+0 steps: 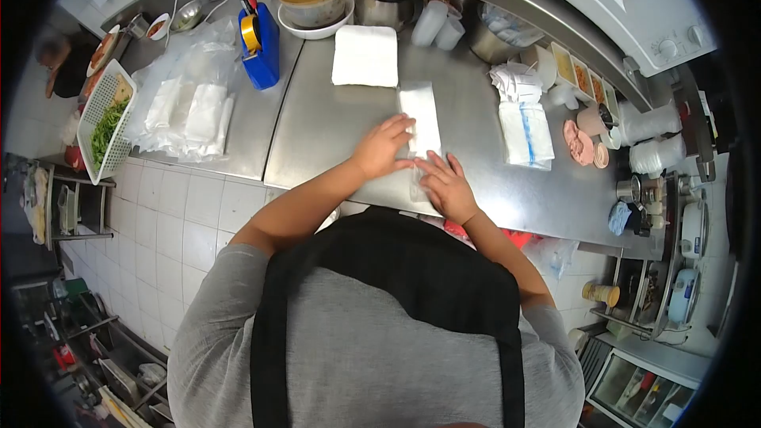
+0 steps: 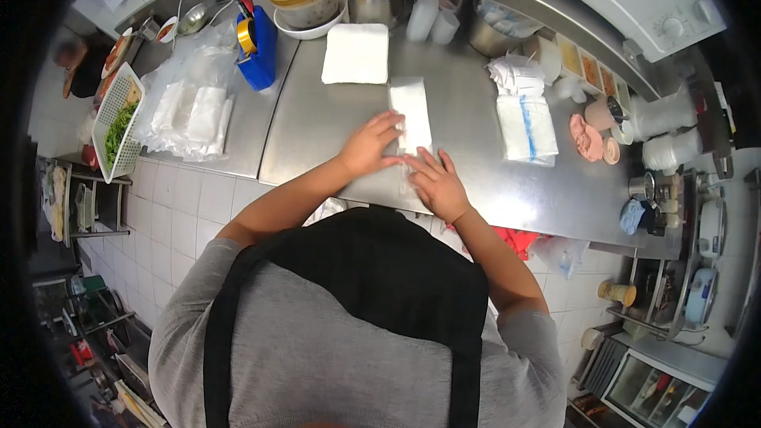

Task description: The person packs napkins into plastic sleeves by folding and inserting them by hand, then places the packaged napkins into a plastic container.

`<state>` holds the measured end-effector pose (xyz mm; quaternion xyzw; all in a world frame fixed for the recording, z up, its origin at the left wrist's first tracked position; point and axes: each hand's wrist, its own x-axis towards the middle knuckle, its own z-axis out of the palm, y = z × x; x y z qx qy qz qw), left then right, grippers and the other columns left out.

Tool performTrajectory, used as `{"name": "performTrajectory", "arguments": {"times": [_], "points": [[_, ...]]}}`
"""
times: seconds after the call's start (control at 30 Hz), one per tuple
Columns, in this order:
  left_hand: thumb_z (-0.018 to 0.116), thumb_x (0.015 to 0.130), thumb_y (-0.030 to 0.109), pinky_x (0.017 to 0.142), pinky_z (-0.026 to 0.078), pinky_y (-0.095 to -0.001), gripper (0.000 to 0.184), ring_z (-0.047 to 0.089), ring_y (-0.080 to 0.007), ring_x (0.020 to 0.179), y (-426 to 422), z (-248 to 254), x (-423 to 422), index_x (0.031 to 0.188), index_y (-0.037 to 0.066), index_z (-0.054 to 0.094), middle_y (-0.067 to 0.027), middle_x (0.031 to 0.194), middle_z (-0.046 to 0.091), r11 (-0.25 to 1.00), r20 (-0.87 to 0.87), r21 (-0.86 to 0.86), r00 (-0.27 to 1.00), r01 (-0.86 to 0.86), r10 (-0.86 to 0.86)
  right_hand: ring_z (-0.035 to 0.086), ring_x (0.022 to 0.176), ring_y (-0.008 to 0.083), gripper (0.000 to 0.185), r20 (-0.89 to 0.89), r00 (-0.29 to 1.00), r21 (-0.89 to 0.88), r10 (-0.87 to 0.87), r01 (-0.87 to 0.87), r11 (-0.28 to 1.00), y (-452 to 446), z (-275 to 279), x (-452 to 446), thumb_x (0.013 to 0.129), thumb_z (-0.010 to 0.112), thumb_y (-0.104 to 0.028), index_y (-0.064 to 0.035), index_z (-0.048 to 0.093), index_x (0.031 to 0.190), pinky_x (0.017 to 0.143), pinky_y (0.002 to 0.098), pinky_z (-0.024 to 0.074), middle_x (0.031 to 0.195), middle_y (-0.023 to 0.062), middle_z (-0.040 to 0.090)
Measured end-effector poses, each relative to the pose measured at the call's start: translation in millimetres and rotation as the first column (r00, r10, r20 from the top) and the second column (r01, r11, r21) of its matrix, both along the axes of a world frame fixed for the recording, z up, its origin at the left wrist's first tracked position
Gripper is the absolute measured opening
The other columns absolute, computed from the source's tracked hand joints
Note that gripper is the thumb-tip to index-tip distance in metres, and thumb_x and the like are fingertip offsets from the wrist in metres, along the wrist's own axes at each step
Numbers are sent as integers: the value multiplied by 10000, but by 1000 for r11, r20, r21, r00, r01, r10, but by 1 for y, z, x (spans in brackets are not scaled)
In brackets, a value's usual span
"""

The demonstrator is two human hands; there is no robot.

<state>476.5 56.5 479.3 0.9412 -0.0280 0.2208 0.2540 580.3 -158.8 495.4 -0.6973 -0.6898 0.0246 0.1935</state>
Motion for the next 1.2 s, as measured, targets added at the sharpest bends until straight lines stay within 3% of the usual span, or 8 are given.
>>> {"name": "performTrajectory", "arguments": {"times": [0.07,0.17,0.27,0.37,0.67,0.77,0.97,1.2], "points": [[774,680,189,989,440,-420,534,468,-319,1221,2,-1,-5,1169,81,588,-116,1356,464,997,-61,-53,996,63,-66,357,1358,293,165,0,1000,-9,14,-14,1000,-1,-2,1,780,615,-84,-113,557,932,1097,540,240,1413,32,463],[723,728,150,965,459,-404,469,491,-305,1191,12,0,2,1177,116,590,-81,1330,499,991,104,-121,993,63,-50,363,1355,282,157,-20,1000,-13,22,-22,1000,-1,-1,1,790,617,-90,-117,561,934,1104,547,230,1411,15,463],[677,764,108,922,484,-377,408,512,-280,1154,11,21,10,1164,141,606,-46,1276,537,999,-113,38,994,15,-10,382,1344,287,96,-69,998,39,-1,3,999,-1,2,-2,831,605,-110,-117,563,917,1101,546,231,1387,29,492],[671,763,94,882,501,-360,370,534,-258,1111,12,8,19,1128,139,632,-22,1236,556,992,-56,111,997,64,-58,410,1324,288,76,-135,990,82,-31,42,996,-1,10,-9,836,611,-124,-113,570,899,1096,534,248,1355,39,522],[697,762,131,856,513,-339,278,602,-255,999,11,-10,10,1037,100,672,-54,1132,610,994,165,103,985,36,-53,453,1290,260,71,-110,994,86,-6,16,996,-13,3,-8,844,638,-169,-119,611,887,1090,487,282,1301,29,559],[695,770,139,865,510,-345,251,602,-253,1019,10,-16,8,1015,87,677,-52,1130,613,997,125,67,991,30,-38,452,1290,264,106,-113,994,99,-8,19,995,-14,4,-10,841,649,-189,-126,633,925,1090,483,284,1296,23,563],[668,808,154,896,500,-361,221,601,-253,1034,8,-4,7,1014,75,676,-47,1092,632,979,219,203,973,20,-66,460,1285,237,241,-106,993,56,60,-54,997,-16,7,-10,851,645,-224,-134,645,1074,1090,474,290,1288,30,571],[653,819,162,941,476,-363,281,554,-250,1126,6,-4,2,1088,83,646,-63,1193,597,992,-7,124,999,38,-38,468,1278,235,305,-132,987,39,94,-90,995,-19,6,-7,866,618,-198,-120,609,1161,1084,442,315,1308,38,561]]}}
